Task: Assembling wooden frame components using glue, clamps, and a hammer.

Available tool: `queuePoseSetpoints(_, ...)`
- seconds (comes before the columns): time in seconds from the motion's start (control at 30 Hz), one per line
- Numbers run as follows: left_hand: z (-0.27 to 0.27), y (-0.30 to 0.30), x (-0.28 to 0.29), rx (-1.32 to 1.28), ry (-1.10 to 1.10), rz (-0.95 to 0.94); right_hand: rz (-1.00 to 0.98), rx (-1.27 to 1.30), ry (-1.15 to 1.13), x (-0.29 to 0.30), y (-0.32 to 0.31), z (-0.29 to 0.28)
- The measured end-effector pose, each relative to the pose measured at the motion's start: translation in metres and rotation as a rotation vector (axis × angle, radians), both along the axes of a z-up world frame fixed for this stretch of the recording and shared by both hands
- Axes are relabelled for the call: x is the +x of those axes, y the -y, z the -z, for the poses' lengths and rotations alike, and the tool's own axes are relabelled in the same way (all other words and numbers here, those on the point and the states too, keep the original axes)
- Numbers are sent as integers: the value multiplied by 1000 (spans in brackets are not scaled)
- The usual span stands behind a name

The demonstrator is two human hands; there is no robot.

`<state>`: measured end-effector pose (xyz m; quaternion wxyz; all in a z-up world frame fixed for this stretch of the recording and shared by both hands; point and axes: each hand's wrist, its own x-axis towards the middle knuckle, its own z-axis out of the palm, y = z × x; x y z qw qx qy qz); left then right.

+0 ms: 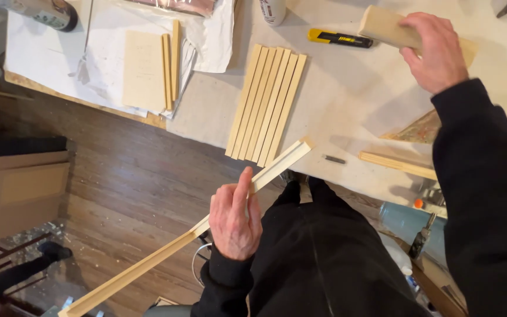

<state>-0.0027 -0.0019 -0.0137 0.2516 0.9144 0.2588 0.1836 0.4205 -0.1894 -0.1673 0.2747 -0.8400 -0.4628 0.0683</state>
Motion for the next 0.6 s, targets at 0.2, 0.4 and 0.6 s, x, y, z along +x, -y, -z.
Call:
queuePoseSetpoints(0.2, -1, 10, 6, -115, -55, -56, 45, -104, 93, 50, -5, 94)
queuePoseSetpoints(0.4, -6, 13, 12, -207, -82, -50, -30, -53, 191, 51, -28, 105)
queuePoseSetpoints(0.6, -10, 12, 18, -297, -67, -71, 22, 167, -212, -25, -56, -2)
